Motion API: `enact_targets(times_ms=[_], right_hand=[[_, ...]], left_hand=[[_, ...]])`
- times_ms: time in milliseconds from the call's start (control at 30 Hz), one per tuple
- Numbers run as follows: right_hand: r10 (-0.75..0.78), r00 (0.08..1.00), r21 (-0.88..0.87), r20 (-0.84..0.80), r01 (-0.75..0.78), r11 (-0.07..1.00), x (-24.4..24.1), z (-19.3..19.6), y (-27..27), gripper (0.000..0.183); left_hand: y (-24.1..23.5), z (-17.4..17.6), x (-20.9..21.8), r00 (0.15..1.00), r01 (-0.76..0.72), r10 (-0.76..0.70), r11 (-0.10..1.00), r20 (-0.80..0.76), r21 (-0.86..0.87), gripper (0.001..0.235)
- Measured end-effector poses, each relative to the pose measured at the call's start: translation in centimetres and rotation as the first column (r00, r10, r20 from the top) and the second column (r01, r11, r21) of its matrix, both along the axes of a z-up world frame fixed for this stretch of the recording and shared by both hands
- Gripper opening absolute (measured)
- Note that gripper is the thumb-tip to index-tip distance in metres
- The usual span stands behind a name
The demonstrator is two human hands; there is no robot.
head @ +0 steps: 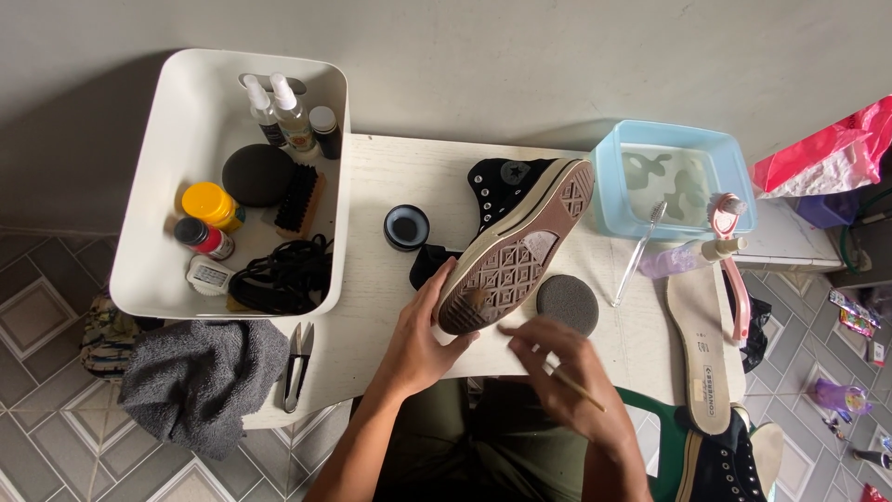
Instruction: The person scrubs the sole of a black sneaker with a small brush, then uses a paintbrush to apply a white substance to the shoe's sole. They work at a table with cleaning supplies nearby.
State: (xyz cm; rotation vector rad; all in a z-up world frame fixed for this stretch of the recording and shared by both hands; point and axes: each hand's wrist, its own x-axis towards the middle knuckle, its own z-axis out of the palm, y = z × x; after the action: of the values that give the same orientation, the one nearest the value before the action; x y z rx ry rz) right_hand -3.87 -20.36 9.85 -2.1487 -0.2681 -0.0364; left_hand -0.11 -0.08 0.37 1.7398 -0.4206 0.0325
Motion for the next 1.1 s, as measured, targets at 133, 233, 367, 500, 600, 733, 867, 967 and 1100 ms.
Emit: enact_targets(times_ms=[133,233,367,500,600,733,867,967,1100], right_hand=[[0.074,0.992,0.005,-0.105,-0.074,0.997,-0.5,0.2,0.2,0.027],[0.056,0.995,-0.004,-0.083,-0.056,0.998,-0.8,-0.4,-0.2,0.024],[-0.041,0.989,-0.036,-0.144,0.036,0.999,-1.4,-1.2,-0.5,0.022],[-0.053,0.989,-0.117,-0.141,0.037,0.992,-1.8,-0.7,-0.6,0.025],[0.038,0.992,0.004,-0.122,-0.038,0.999,-1.9,-0.1,-0.1,0.026],[-0.179,0.945,-0.200,-0.273,0.126,0.972,-1.9,-0.3,-0.1,0.027],[0.002,0.991,0.022,-0.136,0.001,1.000,-1.9,-2.1,-1.2,0.023],[-0.326,0.944,-0.120,-0.052,0.318,0.940,-1.3,-1.3,-0.8,0.024],[0.157,0.978,-0.034,-0.136,-0.163,0.986,-1.4,-1.5,-2.0,0.027]], left_hand=[[0.0,0.0,0.0,0.999,0.006,-0.005,1.000,-0.036,0.011,0.093],[0.0,-0.3,-0.2,1.000,0.002,-0.001,0.999,-0.010,0.034,0.093],[-0.1,-0.5,0.0,1.000,-0.001,0.001,1.000,0.010,0.029,0.092],[0.0,-0.2,-0.1,1.000,0.010,-0.010,1.000,0.013,0.016,0.092],[-0.1,-0.1,-0.1,0.999,0.007,-0.004,0.999,-0.053,0.045,0.091],[0.0,-0.5,-0.1,1.000,0.000,-0.001,0.999,0.024,0.033,0.092],[0.0,-0.6,0.0,1.000,0.006,-0.007,0.999,0.011,0.033,0.092],[0.0,-0.7,-0.1,0.999,0.004,-0.005,1.000,0.043,0.014,0.093],[-0.1,-0.8,-0.1,0.999,-0.005,0.004,1.000,0.038,0.029,0.092]])
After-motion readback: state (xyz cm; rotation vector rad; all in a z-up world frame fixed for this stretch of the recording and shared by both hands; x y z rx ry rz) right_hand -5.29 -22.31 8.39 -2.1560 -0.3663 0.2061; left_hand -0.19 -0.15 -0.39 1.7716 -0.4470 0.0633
